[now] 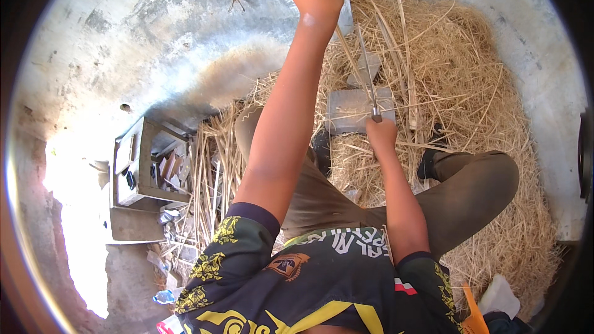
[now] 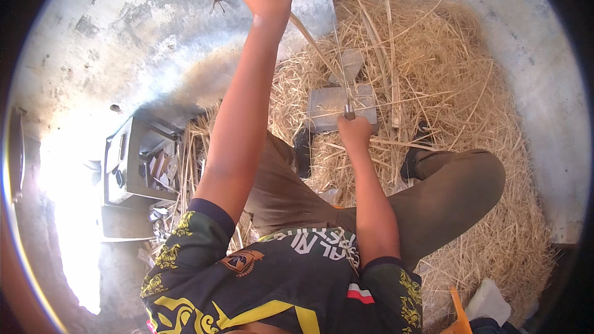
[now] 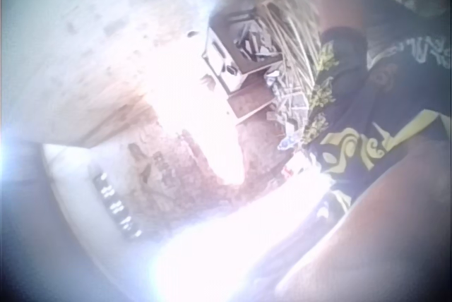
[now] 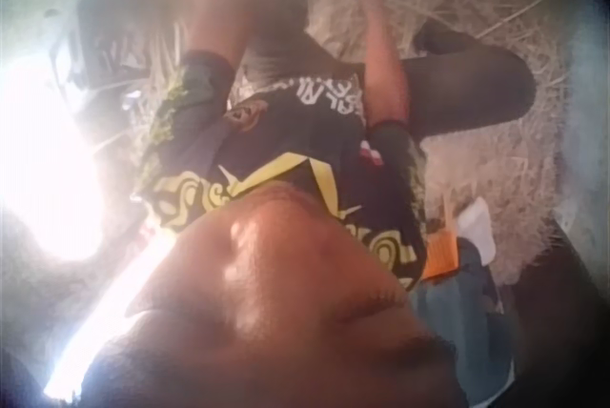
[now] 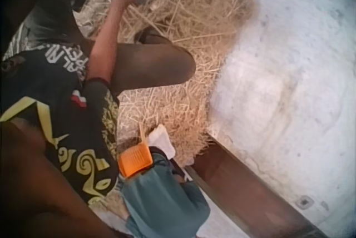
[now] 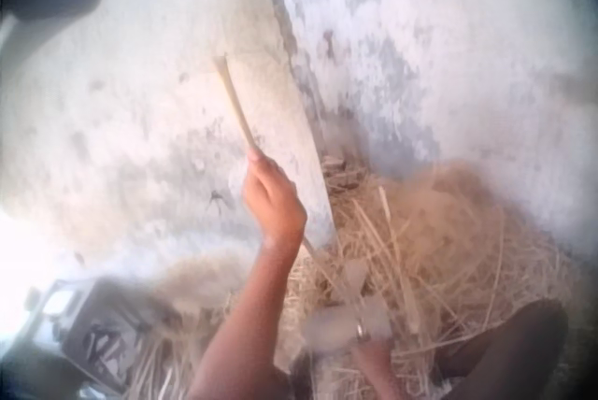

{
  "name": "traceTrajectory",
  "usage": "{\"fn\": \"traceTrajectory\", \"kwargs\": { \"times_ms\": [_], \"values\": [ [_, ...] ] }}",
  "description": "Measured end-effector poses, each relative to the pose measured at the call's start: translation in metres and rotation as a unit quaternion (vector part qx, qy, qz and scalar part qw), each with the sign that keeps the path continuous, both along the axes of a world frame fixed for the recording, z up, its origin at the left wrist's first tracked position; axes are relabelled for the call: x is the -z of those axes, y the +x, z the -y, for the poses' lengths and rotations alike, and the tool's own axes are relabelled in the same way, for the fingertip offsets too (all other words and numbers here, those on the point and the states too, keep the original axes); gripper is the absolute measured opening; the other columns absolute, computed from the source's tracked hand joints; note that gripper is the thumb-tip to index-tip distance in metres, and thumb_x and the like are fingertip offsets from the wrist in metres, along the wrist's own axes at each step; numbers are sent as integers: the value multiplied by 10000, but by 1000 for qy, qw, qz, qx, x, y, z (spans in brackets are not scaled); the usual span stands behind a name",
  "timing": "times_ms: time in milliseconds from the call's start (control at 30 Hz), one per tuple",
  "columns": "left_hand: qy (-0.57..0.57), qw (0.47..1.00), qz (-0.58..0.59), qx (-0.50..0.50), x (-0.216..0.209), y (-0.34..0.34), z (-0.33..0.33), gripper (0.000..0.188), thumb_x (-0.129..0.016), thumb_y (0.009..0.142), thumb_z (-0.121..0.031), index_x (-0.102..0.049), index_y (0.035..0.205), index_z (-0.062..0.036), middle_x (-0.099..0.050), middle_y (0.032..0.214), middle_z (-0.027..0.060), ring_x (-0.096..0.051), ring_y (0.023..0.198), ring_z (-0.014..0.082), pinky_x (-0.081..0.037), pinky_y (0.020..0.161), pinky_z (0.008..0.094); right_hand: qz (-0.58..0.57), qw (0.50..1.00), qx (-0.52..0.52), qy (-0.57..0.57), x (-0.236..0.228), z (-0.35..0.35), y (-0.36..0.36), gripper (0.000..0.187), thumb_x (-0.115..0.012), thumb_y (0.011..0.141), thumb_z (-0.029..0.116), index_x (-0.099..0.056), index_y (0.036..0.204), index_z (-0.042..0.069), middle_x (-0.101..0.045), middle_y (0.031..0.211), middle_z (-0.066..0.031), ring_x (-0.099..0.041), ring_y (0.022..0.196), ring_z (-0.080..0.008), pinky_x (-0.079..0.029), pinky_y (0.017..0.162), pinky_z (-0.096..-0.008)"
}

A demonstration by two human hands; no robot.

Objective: The person sits on a straw-covered floor and uses a large knife to scrape and sharpen a long, thin wooden stick. They repeatedly draw the knife along the stick's length to smooth its surface, occasionally pausing to inspect the blade and the stick.

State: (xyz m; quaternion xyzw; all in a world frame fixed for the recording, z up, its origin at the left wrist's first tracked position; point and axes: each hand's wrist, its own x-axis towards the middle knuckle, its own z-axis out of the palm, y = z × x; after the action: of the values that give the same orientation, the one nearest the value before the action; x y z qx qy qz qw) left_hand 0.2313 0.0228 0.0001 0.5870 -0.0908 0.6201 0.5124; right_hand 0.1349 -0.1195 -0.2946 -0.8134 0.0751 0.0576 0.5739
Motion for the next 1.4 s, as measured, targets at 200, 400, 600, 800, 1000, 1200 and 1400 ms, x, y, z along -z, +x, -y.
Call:
{"fn": "traceTrajectory", "kwargs": {
  "times_ms": [200, 400, 600, 800, 1000, 1200, 1400],
  "values": [
    [-29, 998, 16, 50, 1, 5, -6, 577, -357, 1108, -445, -461, 688, -64, -426, 552, -13, -395, 493, 97, -334, 453, 292, -34, 999, 11, 9, 12, -4, -18, 380, -680, 805, 283, -697, 808, -97, -708, 784, -262, -713, 796, -408, -521, 730, -470],
    [-24, 998, 7, 57, -1, 3, -6, 578, -358, 1107, -449, -457, 690, -61, -422, 555, -14, -387, 494, 92, -326, 452, 290, -178, 980, 64, -55, 103, 5, -28, 360, -687, 799, 271, -685, 783, -89, -684, 757, -244, -700, 743, -391, -529, 718, -454],
    [16, 1000, 13, -16, -1, 2, -11, 612, -338, 1105, -469, -459, 684, -41, -432, 549, 13, -413, 510, 115, -348, 474, 324, 18, 999, 10, -34, 21, -3, -17, 363, -670, 823, 276, -705, 794, -84, -695, 737, -263, -721, 797, -405, -532, 722, -461],
    [-2, 1000, -26, -11, -5, 0, 6, 633, -340, 1099, -487, -460, 675, -32, -429, 534, 25, -411, 509, 129, -343, 486, 343, -21, 999, 7, -25, 15, 4, -14, 365, -672, 817, 286, -723, 853, -74, -716, 816, -266, -718, 830, -411, -544, 754, -471],
    [19, 1000, -1, -5, -3, 3, 14, 628, -343, 1103, -469, -466, 675, -27, -416, 529, 22, -389, 502, 128, -320, 475, 345, -216, 968, 53, -115, 134, 31, -26, 329, -685, 791, 243, -691, 914, -62, -681, 788, -196, -663, 709, -311, -533, 659, -448],
    [-54, 989, -2, 140, -3, 13, 5, 525, -380, 1101, -450, -464, 720, -98, -390, 558, -18, -371, 478, 90, -297, 434, 290, -200, 960, 58, 187, 62, 2, -8, 219, -687, 793, 186, -549, 703, 41, -495, 552, -48, -466, 412, -174, -428, 445, -365],
    [-78, 963, -98, 237, -19, 9, 3, 459, -447, 1075, -481, -441, 752, -156, -346, 570, -49, -331, 441, 69, -267, 397, 250, -164, 861, -149, 457, -69, 18, -3, 292, -621, 813, 90, -419, 609, 141, -394, 494, 30, -353, 380, -96, -320, 416, -309]
  ]
}}
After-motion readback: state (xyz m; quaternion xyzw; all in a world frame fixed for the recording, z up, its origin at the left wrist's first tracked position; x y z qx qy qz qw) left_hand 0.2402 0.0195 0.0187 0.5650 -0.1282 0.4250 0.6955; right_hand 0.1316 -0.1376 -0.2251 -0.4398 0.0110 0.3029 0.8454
